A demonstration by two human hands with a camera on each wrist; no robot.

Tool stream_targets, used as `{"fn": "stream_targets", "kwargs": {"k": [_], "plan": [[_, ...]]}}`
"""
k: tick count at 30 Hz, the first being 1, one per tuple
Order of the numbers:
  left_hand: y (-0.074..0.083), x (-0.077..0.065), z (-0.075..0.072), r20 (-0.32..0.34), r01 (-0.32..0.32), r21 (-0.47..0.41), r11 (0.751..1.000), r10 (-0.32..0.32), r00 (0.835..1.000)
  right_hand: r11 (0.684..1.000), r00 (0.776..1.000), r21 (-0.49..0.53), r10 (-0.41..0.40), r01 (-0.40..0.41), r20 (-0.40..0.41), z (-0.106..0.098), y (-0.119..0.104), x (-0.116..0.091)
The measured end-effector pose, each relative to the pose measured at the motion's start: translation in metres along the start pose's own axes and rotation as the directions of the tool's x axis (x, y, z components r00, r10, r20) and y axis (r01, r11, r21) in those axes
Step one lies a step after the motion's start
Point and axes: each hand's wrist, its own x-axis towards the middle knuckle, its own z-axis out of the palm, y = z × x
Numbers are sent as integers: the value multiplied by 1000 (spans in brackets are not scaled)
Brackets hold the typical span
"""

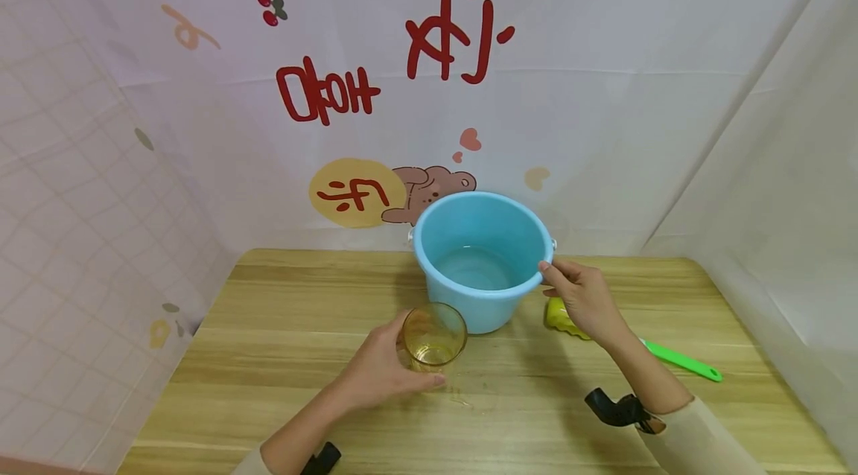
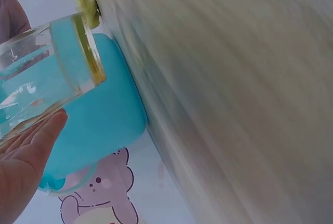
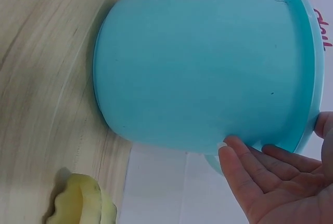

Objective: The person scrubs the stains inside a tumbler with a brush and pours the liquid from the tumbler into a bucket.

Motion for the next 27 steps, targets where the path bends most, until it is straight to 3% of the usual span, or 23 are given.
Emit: {"fn": "stream_targets", "kwargs": {"k": [9,19,27], "plan": [[-1,-3,-11,-76,25,-71,997,-31,997,1000,1000,13,2,-2,16,0,-1,0],[4,-4,-20,-193,39,-21,999,-42,980,1000,1000,20,-1,0,20,0,-2,0],[7,3,-30,-237,4,32,999,3,972,1000,1000,14,14,-14,27,0,-3,-1]]}}
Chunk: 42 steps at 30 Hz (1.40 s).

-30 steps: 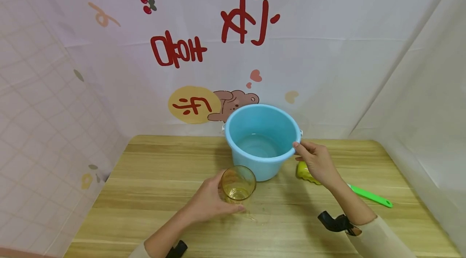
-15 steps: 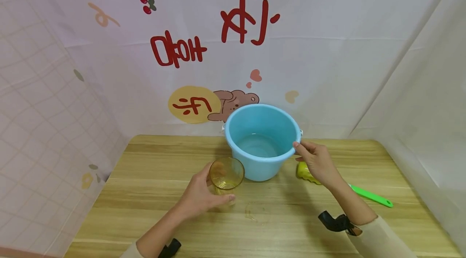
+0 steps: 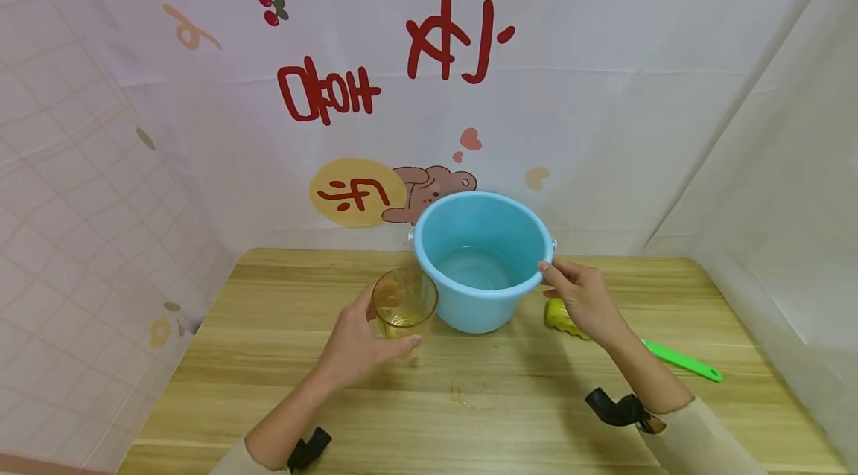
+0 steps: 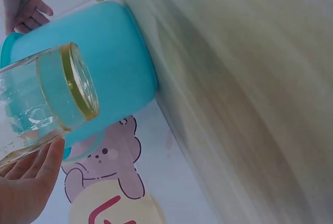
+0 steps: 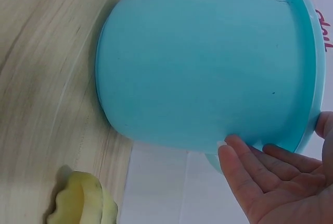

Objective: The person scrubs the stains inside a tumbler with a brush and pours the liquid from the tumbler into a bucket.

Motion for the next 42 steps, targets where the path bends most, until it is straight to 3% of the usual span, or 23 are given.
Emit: {"fn": "stream_targets", "kwargs": {"k": [11,26,42], "plan": [[-2,14,-13,-115,-8,13,1000,10,993,1000,1000,2,22,-22,-3,0,-3,-1],[3,36,-16,-188,-10,-39,999,3,982,1000,1000,-8,-3,3,-16,0,3,0],[5,54,-21,-188,-39,-18,999,35,982,1000,1000,11,-16,17,-24,1,1,-1]]}}
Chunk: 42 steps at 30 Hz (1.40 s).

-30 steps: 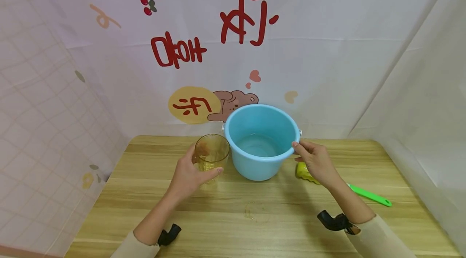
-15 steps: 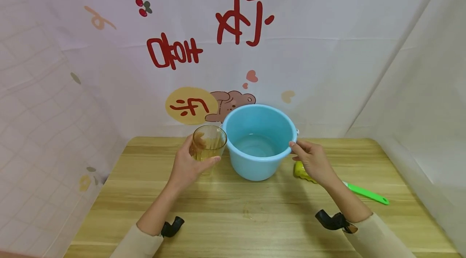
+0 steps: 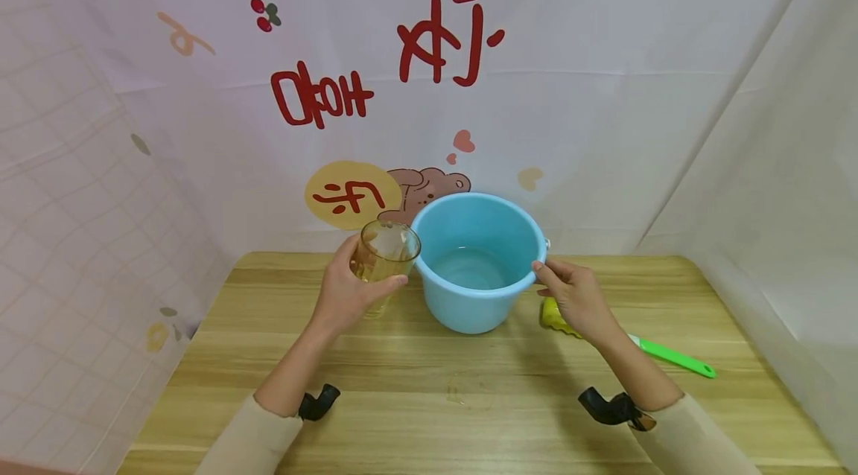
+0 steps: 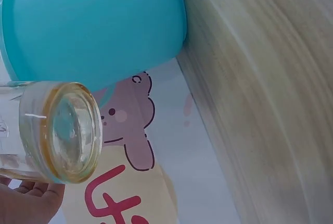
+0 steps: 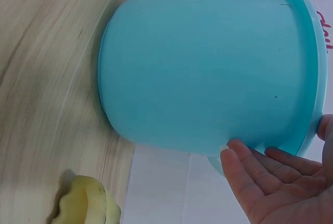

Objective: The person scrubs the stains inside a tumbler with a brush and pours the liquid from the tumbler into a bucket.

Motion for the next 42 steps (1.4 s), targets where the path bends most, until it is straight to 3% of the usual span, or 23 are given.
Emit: {"fn": "stream_targets", "kwargs": {"k": [7,18,27,42], "plan": [[4,8,-1,26,-20,41,999,19,999,1000,1000,-3,6,-6,0,1,0,0],[14,20,-1,13,-2,91,996,1,1000,1000,1000,12,9,-9,-5,2,-1,0],[21,30,-1,26,-51,115,992,48,998,1000,1000,30,3,-3,1,1,-3,-1],[28,39,2,46,-37,203,978,29,999,1000,1000,11,3,-3,-4,0,-1,-2]]}}
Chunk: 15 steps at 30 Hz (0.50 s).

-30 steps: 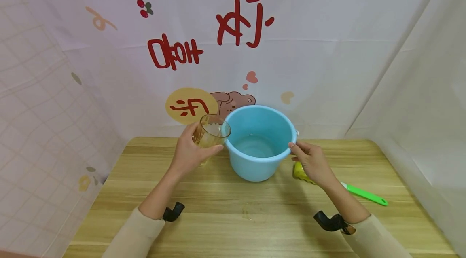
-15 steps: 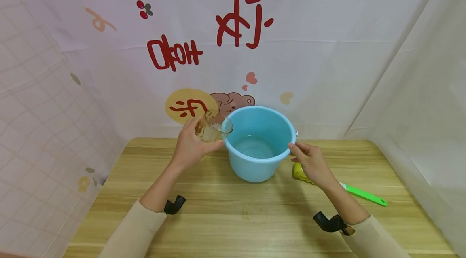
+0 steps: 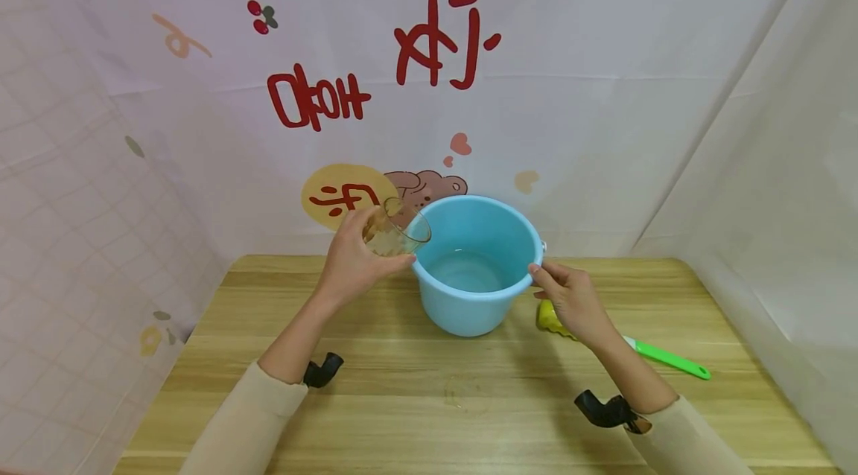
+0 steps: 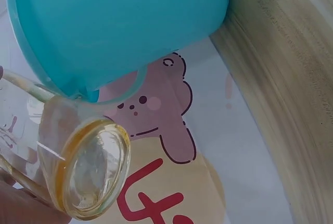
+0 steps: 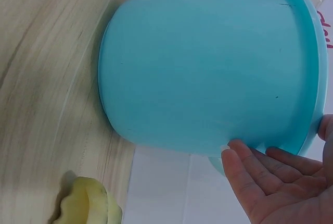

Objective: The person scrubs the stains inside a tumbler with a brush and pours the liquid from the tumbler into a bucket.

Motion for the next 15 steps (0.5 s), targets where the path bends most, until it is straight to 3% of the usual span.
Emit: {"fn": "stream_targets", "kwargs": {"k": [15], "plan": [[9,7,-4,66,-23,162,987,12,998,1000,1000,15,-4,4,0,2,1,0]]}}
